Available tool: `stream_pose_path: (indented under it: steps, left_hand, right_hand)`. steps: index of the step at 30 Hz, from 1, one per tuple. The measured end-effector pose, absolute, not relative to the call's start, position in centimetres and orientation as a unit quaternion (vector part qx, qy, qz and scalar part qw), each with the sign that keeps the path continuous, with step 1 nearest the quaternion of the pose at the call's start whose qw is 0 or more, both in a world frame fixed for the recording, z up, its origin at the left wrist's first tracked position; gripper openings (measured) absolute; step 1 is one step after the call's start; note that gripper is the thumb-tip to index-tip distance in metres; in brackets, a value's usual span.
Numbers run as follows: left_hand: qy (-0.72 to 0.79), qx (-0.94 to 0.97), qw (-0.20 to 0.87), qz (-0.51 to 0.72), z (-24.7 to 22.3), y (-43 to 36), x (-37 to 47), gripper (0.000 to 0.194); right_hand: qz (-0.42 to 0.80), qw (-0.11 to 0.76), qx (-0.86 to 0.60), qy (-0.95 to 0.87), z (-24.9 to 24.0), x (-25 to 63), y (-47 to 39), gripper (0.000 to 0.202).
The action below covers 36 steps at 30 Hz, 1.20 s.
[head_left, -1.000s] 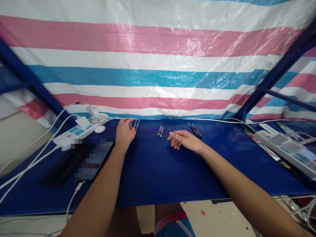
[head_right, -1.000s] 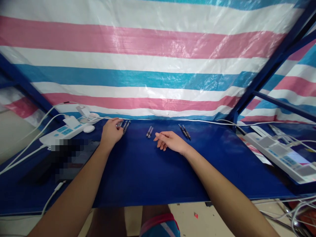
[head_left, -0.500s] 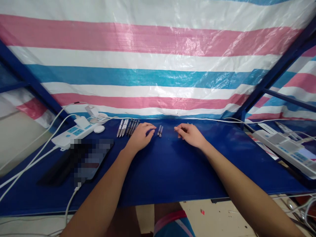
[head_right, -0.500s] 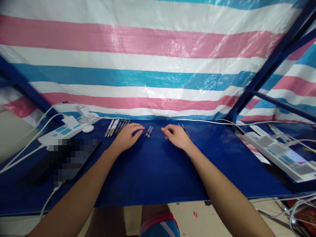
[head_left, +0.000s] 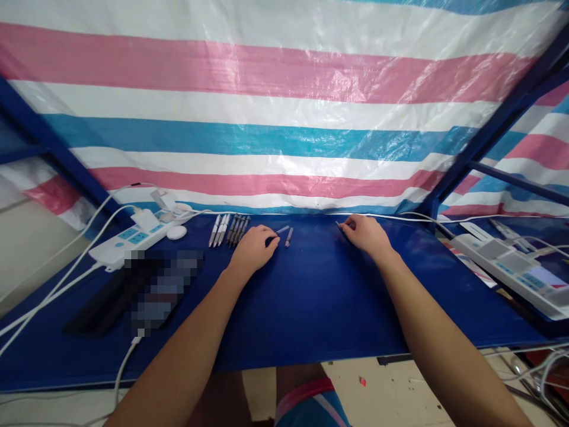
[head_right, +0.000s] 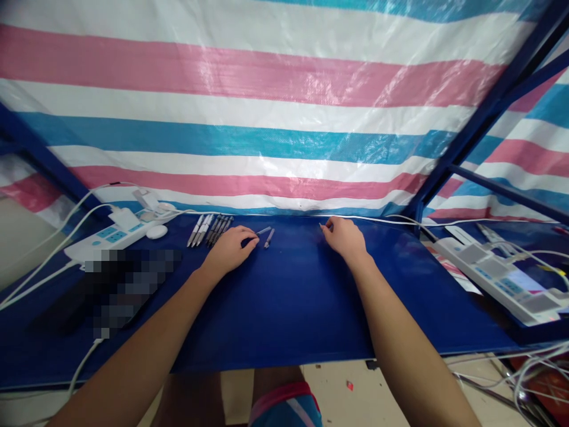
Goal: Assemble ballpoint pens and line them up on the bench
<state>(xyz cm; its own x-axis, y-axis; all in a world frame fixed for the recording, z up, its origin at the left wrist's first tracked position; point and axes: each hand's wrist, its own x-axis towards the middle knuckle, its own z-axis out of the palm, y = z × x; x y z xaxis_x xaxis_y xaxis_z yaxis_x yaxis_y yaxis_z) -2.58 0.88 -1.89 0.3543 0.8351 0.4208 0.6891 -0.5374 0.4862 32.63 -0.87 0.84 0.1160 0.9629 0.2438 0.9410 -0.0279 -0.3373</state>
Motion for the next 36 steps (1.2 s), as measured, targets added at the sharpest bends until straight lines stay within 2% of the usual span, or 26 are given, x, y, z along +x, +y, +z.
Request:
stream_pose_path:
  steps: [8,11,13,16,18,21,25,28,33,36]
  left_hand:
    - [0.522,0.771,0.111,0.349,-2.5,1.9,-3.6,0.010]
    - [0.528,0.760,0.115,0.361,-2.7,1.9,-3.6,0.013]
    - [0.525,0.755,0.101,0.380,-2.8,1.8,-3.4,0.022]
    - [0.501,0.763,0.089,0.399,-3.1,1.6,-3.1,0.038]
    - [0.491,0.770,0.108,0.392,-3.2,1.7,-3.0,0.042]
    - [0.486,0.779,0.127,0.374,-3.1,1.7,-2.9,0.033]
    - [0.459,0.796,0.142,0.368,-2.5,1.5,-2.8,0.030]
    - [0.432,0.777,0.207,0.408,-1.9,1.1,-2.3,0.030]
    - [0.395,0.650,0.430,0.486,-1.5,1.1,-1.1,0.035]
    - [0.363,0.572,0.528,0.512,-1.5,1.1,-0.7,0.038]
  right_hand:
    - [0.063,0.157,-0.729,-0.663,-0.1,33.6,-0.7,0.022]
    - [0.072,0.156,-0.720,-0.672,-0.1,33.5,-0.8,0.021]
    - [0.083,0.160,-0.712,-0.679,0.1,33.3,-0.8,0.019]
    - [0.116,0.198,-0.676,-0.700,0.5,32.5,-0.8,0.017]
    - [0.146,0.242,-0.637,-0.717,0.8,31.7,-1.0,0.021]
    - [0.175,0.302,-0.588,-0.730,0.8,30.5,-1.3,0.028]
    - [0.179,0.329,-0.559,-0.740,0.6,29.1,-1.8,0.031]
    - [0.198,0.344,-0.537,-0.745,0.6,28.2,-2.3,0.031]
    - [0.269,0.404,-0.476,-0.733,1.1,27.1,-3.0,0.034]
    - [0.290,0.423,-0.465,-0.721,1.2,26.9,-3.0,0.036]
